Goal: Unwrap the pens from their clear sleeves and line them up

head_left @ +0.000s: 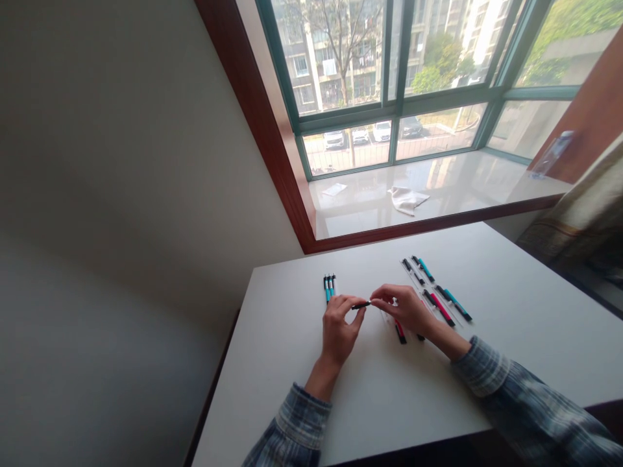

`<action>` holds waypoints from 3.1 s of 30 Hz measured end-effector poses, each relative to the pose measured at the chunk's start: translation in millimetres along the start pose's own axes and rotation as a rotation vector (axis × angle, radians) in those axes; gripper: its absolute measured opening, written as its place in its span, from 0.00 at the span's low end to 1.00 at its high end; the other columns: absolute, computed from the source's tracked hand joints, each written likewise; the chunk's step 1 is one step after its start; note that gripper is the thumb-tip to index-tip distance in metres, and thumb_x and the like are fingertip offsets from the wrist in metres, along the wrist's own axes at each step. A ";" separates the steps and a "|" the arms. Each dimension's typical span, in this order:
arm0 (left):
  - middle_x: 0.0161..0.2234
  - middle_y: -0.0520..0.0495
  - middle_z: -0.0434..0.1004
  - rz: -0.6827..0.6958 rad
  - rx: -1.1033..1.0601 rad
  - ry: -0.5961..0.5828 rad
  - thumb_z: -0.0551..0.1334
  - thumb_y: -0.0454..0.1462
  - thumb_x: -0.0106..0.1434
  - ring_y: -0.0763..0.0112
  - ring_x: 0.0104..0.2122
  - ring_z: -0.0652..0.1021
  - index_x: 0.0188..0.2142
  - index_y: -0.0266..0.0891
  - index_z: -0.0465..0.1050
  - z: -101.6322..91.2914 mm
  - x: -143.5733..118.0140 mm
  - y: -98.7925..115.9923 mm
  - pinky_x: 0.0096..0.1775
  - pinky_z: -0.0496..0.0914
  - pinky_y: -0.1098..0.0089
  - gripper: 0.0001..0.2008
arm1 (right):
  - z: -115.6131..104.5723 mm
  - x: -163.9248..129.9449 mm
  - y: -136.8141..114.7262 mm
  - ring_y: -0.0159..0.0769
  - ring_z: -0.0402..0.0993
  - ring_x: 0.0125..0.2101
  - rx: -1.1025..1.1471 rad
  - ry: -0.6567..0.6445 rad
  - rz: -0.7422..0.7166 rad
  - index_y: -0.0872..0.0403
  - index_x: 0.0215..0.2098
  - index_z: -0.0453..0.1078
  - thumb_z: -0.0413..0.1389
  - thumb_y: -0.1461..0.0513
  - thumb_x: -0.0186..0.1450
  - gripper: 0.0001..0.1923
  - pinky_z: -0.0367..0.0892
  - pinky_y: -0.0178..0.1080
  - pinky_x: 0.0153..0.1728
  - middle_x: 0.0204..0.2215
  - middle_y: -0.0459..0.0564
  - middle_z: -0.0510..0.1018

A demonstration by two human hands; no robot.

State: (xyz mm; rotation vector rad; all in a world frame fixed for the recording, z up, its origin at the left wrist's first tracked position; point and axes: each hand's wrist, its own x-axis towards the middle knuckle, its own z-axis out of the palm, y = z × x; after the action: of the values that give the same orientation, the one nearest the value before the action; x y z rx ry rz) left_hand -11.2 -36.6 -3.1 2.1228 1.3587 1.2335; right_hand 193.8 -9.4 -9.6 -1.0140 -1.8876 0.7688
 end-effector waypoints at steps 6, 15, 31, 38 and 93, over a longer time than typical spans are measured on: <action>0.39 0.48 0.81 -0.010 -0.007 -0.003 0.64 0.36 0.68 0.62 0.42 0.77 0.42 0.46 0.80 -0.2 -0.1 0.7 0.47 0.72 0.60 0.06 | -0.9 -1.3 3.9 0.36 0.73 0.31 -0.059 -0.028 -0.073 0.50 0.42 0.76 0.60 0.54 0.69 0.09 0.69 0.38 0.35 0.33 0.48 0.79; 0.39 0.48 0.81 0.002 -0.015 -0.013 0.65 0.35 0.68 0.62 0.42 0.78 0.42 0.46 0.80 -0.9 0.0 1.8 0.47 0.72 0.61 0.06 | -4.2 -1.5 1.2 0.35 0.71 0.30 -0.082 -0.035 -0.078 0.50 0.43 0.74 0.58 0.55 0.71 0.08 0.68 0.38 0.33 0.37 0.50 0.79; 0.39 0.48 0.82 -0.042 -0.046 -0.039 0.65 0.37 0.68 0.62 0.43 0.78 0.42 0.47 0.80 1.5 -1.0 -2.5 0.45 0.72 0.61 0.05 | -6.7 -1.7 -0.3 0.33 0.71 0.27 -0.128 -0.069 -0.084 0.50 0.40 0.76 0.55 0.55 0.73 0.11 0.67 0.37 0.31 0.35 0.50 0.78; 0.40 0.47 0.82 -0.040 -0.053 -0.051 0.64 0.37 0.69 0.62 0.43 0.78 0.42 0.46 0.80 1.1 -1.6 -2.6 0.45 0.72 0.61 0.05 | -7.8 -2.5 0.0 0.34 0.73 0.29 -0.113 -0.059 -0.109 0.49 0.43 0.76 0.57 0.56 0.72 0.08 0.68 0.37 0.30 0.37 0.50 0.79; 0.41 0.40 0.84 -0.590 -0.809 -0.040 0.73 0.44 0.57 0.63 0.35 0.83 0.46 0.35 0.77 -21.7 -22.2 15.3 0.42 0.76 0.63 0.21 | -8.2 -45.7 -62.7 0.52 0.67 0.57 -0.380 -0.153 -0.203 0.44 0.75 0.43 0.70 0.64 0.58 0.56 0.71 0.55 0.57 0.63 0.55 0.70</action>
State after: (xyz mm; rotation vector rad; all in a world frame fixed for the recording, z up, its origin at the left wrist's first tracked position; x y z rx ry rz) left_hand -23.8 -66.7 8.6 1.0873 1.0775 1.1833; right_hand 193.6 -78.4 26.8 -0.9892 -2.2852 0.3842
